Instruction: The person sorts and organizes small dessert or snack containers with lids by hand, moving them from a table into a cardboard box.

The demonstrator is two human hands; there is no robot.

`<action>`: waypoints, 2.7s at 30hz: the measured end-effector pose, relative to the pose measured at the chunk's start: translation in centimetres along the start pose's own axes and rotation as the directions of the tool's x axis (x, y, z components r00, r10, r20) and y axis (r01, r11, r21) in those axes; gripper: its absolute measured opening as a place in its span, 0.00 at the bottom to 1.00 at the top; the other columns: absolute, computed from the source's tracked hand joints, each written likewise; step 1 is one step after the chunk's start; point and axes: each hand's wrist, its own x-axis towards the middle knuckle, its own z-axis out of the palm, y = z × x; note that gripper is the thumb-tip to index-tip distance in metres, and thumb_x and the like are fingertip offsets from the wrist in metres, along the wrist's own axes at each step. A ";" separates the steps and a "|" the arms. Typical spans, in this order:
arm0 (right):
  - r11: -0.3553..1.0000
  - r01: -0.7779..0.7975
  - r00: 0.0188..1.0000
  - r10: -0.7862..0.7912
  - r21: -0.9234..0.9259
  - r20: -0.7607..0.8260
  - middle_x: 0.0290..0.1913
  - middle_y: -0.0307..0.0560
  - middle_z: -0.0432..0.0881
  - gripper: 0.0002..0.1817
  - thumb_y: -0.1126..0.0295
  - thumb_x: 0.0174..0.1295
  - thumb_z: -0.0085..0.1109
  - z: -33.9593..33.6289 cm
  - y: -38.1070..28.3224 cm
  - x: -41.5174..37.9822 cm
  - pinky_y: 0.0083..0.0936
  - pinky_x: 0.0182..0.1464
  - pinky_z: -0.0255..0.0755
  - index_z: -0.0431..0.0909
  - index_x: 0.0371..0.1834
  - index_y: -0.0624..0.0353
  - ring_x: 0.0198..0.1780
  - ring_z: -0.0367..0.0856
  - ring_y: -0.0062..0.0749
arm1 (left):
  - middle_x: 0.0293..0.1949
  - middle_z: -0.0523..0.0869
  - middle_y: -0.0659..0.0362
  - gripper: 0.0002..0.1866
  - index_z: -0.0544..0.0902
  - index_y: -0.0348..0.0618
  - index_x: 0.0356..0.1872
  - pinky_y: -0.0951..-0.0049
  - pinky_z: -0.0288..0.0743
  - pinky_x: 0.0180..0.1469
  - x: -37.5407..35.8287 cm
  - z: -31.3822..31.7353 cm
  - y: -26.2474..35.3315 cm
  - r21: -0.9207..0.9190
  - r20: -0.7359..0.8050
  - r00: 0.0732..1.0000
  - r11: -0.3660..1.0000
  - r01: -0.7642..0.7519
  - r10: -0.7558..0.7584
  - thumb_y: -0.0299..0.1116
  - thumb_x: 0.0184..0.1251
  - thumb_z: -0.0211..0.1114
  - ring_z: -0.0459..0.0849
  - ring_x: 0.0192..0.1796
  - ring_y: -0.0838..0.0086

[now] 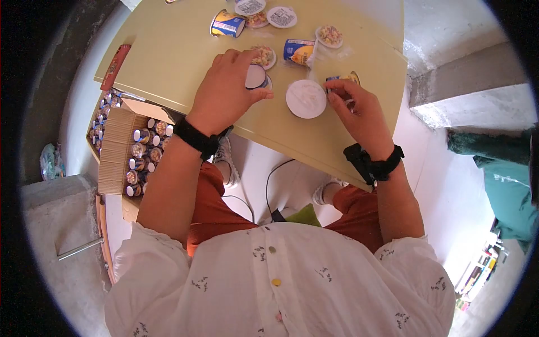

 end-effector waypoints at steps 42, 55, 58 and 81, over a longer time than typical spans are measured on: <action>0.999 0.012 0.999 -0.011 -0.033 0.048 0.39 0.55 0.86 0.11 0.69 0.68 0.58 -0.4 1.4 -0.5 0.36 0.44 0.77 0.81 0.50 0.61 0.38 0.84 0.48 | 0.54 0.81 0.51 0.29 0.74 0.47 0.63 0.65 0.77 0.54 1.0 -0.3 4.2 -0.299 -0.070 0.995 0.950 -0.094 0.076 0.30 0.58 0.68 0.82 0.52 0.57; 0.959 -0.132 0.985 0.099 0.250 0.142 0.31 0.44 0.84 0.19 0.62 0.78 0.47 1.0 1.2 -0.4 0.23 0.38 0.75 0.76 0.62 0.63 0.32 0.81 0.25 | 0.52 0.77 0.48 0.30 0.73 0.50 0.62 0.59 0.76 0.57 -0.1 1.3 5.9 -0.231 0.122 0.986 0.969 -0.083 0.113 0.30 0.55 0.68 0.80 0.54 0.51; 0.939 -0.160 0.982 0.118 0.305 0.150 0.32 0.42 0.84 0.20 0.62 0.78 0.46 1.2 1.3 -0.4 0.22 0.38 0.75 0.75 0.63 0.63 0.32 0.79 0.23 | 0.52 0.76 0.49 0.30 0.72 0.51 0.62 0.59 0.77 0.56 -0.2 1.4 5.9 -0.243 0.109 0.986 0.965 -0.095 0.124 0.31 0.56 0.68 0.80 0.54 0.50; 0.913 -0.267 0.953 0.204 0.308 0.223 0.35 0.37 0.80 0.21 0.65 0.77 0.50 1.2 1.1 -0.5 0.20 0.38 0.74 0.71 0.70 0.56 0.34 0.76 0.19 | 0.62 0.76 0.46 0.31 0.68 0.42 0.66 0.60 0.70 0.66 -0.4 2.0 5.5 -0.465 0.177 0.962 0.879 -0.103 0.207 0.26 0.60 0.68 0.76 0.64 0.50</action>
